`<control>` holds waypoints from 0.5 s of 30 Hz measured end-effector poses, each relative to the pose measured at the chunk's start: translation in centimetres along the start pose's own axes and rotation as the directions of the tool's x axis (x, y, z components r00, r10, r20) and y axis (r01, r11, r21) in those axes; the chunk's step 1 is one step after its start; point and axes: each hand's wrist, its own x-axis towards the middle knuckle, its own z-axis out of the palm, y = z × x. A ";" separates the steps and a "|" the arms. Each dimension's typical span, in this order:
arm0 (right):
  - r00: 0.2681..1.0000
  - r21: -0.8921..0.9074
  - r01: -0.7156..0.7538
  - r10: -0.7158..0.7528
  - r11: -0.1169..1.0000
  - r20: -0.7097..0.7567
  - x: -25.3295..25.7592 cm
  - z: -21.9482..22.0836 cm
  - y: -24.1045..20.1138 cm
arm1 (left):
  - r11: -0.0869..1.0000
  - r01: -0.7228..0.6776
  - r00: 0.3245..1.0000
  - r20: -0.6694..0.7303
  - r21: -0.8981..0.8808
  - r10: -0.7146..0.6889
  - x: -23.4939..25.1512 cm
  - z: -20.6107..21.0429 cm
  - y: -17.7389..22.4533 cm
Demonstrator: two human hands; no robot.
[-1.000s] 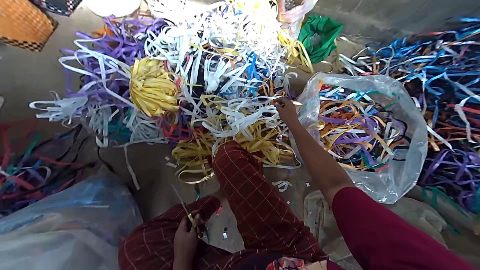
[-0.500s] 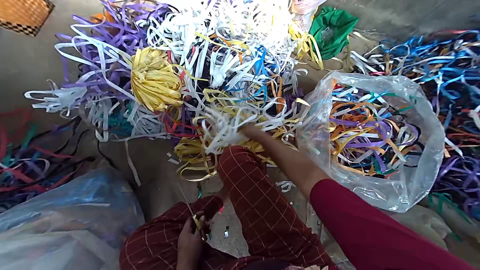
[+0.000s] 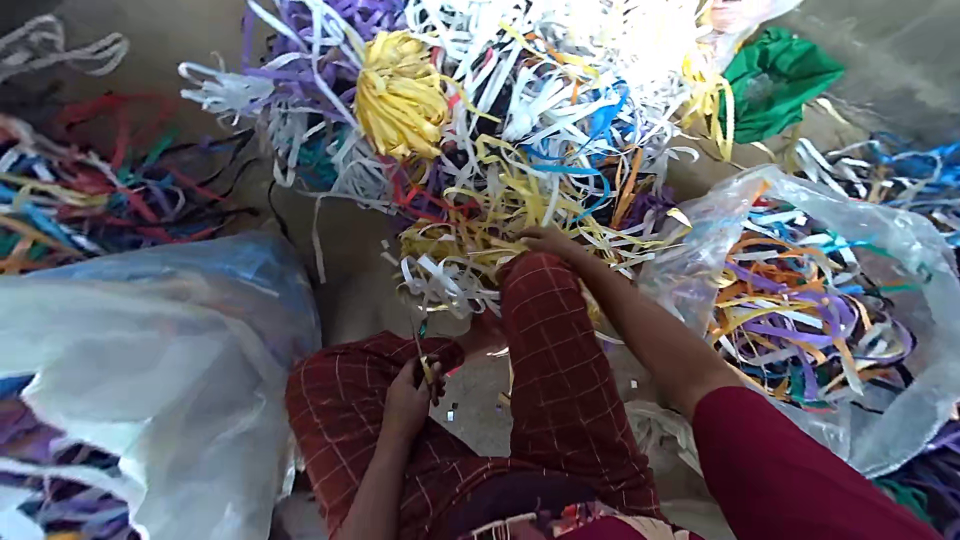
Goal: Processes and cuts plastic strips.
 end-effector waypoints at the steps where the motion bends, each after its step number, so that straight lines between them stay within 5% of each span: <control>1: 0.999 -0.005 -0.036 0.036 0.999 -0.005 -0.5 -1.0 -0.9 | 1.000 0.003 1.000 -0.001 -0.012 -0.003 0.0 0.0 0.1; 4: 0.991 -0.044 -0.134 0.134 0.990 -0.022 -1.7 -3.8 -5.4 | 0.996 0.009 0.999 -0.036 -0.088 -0.012 0.0 -0.4 0.3; 8: 0.994 -0.390 -0.081 0.104 0.917 0.037 0.1 -5.6 -11.0 | 0.947 -0.018 0.994 -0.110 -0.322 -0.019 0.5 -0.8 0.1; 11: 0.988 -0.596 0.021 0.076 0.803 0.136 4.2 -3.0 -12.4 | 0.847 0.005 0.990 -0.119 -0.531 -0.081 0.8 -1.2 0.2; 15: 0.975 -0.543 -0.042 0.152 0.839 0.159 10.9 5.0 -8.8 | 0.762 0.042 0.988 -0.086 -0.646 -0.127 1.0 -1.7 0.1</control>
